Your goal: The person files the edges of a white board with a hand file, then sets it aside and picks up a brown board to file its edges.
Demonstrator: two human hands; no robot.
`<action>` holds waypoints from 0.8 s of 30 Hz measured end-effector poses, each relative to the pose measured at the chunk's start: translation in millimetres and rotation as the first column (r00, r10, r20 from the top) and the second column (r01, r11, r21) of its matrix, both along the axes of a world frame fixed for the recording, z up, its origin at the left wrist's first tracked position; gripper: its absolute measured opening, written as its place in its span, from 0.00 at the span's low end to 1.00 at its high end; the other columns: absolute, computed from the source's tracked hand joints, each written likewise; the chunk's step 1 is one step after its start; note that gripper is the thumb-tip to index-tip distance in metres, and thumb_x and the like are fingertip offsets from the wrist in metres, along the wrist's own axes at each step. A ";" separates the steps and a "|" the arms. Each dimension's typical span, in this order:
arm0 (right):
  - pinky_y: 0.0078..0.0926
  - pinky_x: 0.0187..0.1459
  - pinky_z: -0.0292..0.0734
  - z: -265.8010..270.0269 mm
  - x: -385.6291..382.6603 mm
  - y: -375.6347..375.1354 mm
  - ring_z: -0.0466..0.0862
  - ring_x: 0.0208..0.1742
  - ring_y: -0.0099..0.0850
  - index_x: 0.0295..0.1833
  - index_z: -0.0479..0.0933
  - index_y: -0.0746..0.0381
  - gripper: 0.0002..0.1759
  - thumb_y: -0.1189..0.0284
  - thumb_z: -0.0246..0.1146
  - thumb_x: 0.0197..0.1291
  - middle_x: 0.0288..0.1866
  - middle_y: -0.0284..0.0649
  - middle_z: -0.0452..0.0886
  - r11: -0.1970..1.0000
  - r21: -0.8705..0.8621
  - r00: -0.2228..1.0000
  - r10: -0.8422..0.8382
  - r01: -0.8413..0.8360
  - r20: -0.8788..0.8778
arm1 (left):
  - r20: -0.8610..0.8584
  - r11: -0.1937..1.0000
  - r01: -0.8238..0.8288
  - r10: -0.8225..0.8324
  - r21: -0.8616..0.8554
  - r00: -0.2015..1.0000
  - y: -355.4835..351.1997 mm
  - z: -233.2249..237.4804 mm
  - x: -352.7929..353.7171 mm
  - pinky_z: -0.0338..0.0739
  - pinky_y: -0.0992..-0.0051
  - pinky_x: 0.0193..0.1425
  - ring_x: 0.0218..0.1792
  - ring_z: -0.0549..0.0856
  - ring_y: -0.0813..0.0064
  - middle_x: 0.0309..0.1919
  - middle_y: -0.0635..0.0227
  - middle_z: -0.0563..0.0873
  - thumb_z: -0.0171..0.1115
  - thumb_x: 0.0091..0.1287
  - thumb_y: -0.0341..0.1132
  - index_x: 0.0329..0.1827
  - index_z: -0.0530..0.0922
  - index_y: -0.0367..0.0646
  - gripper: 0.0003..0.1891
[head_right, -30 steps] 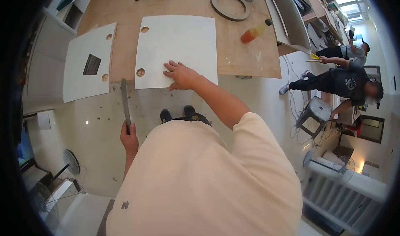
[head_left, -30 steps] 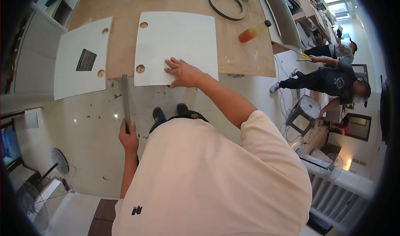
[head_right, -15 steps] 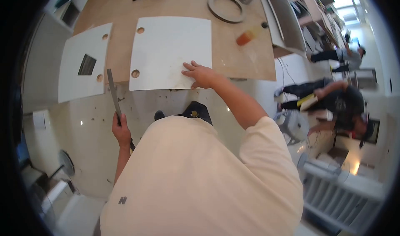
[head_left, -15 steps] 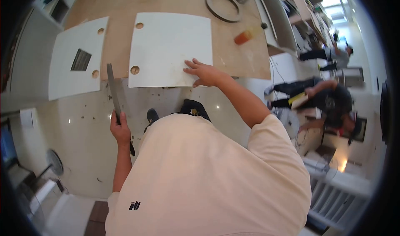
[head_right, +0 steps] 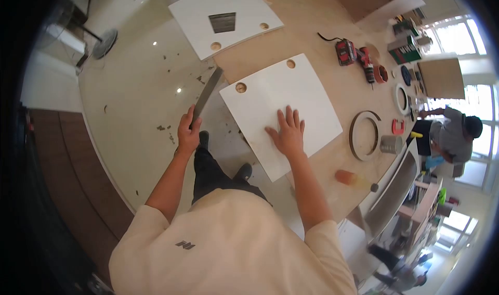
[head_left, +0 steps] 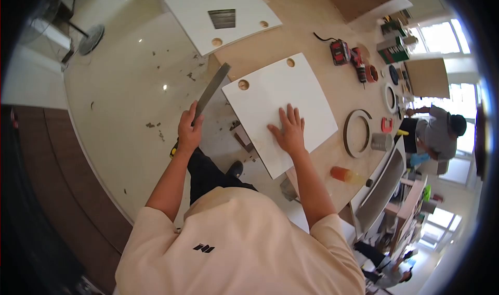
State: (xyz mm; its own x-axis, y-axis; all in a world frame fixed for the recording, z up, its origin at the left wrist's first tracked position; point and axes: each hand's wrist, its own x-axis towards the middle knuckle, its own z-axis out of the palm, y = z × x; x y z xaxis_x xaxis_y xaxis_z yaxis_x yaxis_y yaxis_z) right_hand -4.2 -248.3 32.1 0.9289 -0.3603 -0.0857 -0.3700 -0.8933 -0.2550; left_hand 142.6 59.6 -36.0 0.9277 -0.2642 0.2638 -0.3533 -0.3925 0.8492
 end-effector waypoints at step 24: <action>0.56 0.80 0.43 -19.0 69.9 -3.1 0.54 0.84 0.51 0.79 0.64 0.58 0.35 0.52 0.53 0.74 0.84 0.46 0.58 0.978 -0.204 0.998 0.055 -0.048 0.030 | 0.161 0.971 0.228 -0.213 -0.077 0.964 -55.3 -45.4 -6.3 0.75 0.62 0.47 0.38 0.78 0.59 0.36 0.63 0.78 0.69 0.64 0.28 0.71 0.78 0.59 0.30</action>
